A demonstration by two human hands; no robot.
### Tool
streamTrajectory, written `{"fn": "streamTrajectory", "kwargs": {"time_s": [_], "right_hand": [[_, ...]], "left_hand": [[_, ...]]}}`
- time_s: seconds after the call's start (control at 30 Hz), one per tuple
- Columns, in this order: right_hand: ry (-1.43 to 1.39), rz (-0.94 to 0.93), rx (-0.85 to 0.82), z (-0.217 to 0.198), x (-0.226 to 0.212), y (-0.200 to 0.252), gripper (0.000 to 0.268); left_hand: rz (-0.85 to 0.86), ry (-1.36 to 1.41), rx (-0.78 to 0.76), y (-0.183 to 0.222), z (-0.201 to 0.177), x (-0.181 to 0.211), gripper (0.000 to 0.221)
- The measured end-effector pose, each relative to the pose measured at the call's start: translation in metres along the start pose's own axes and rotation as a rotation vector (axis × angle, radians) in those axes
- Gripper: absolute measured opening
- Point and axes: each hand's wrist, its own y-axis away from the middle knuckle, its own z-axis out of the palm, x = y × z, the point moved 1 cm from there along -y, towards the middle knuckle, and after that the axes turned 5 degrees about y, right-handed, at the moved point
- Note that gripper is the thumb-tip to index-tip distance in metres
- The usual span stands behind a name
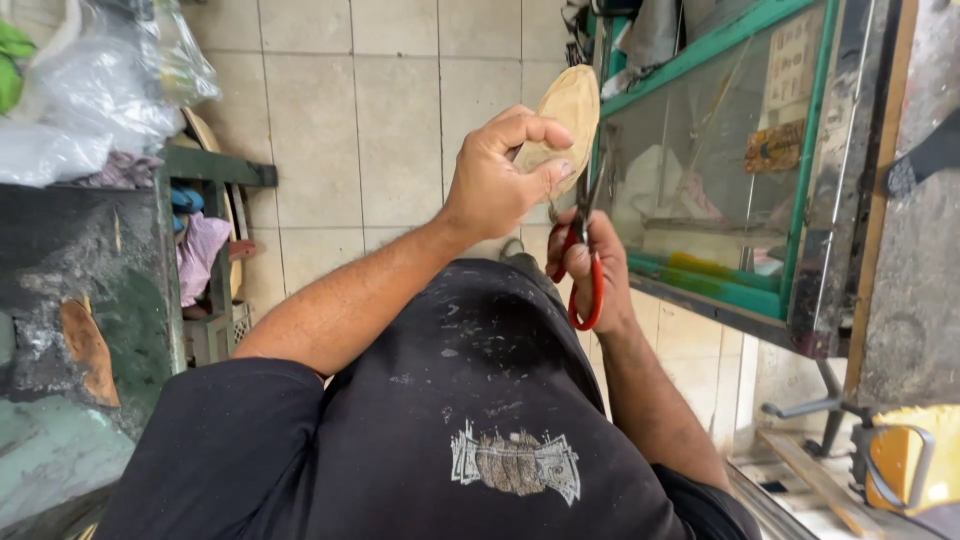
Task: Marking, cutting, and attaching a new sole component to a shoe at a workbench.
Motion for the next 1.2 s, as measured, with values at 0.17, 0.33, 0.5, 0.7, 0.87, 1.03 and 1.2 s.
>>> {"fn": "streamTrajectory", "kwargs": {"time_s": [0.17, 0.33, 0.5, 0.7, 0.87, 1.03, 1.2], "right_hand": [[-0.045, -0.04, -0.042, -0.003, -0.005, -0.016, 0.057], [-0.078, -0.057, -0.068, -0.02, -0.008, -0.03, 0.058], [-0.056, -0.07, -0.064, -0.032, -0.014, -0.034, 0.052], [-0.093, -0.087, -0.021, -0.045, -0.014, -0.028, 0.045], [-0.103, -0.1, 0.009, -0.05, -0.012, -0.021, 0.043], [-0.137, -0.103, 0.046, -0.05, -0.011, -0.012, 0.04], [-0.17, -0.121, 0.056, -0.053, -0.004, -0.009, 0.039]], "left_hand": [[0.001, -0.055, 0.103, -0.006, 0.021, 0.0, 0.026], [0.085, -0.167, 0.201, -0.012, 0.043, 0.003, 0.026], [0.246, -0.233, 0.237, -0.014, 0.061, 0.002, 0.027], [0.245, -0.224, 0.231, -0.01, 0.078, 0.006, 0.029], [0.229, -0.193, 0.23, -0.005, 0.086, 0.006, 0.029], [0.219, -0.161, 0.227, 0.0, 0.09, 0.007, 0.028], [0.213, -0.159, 0.223, 0.003, 0.09, 0.012, 0.028]]}}
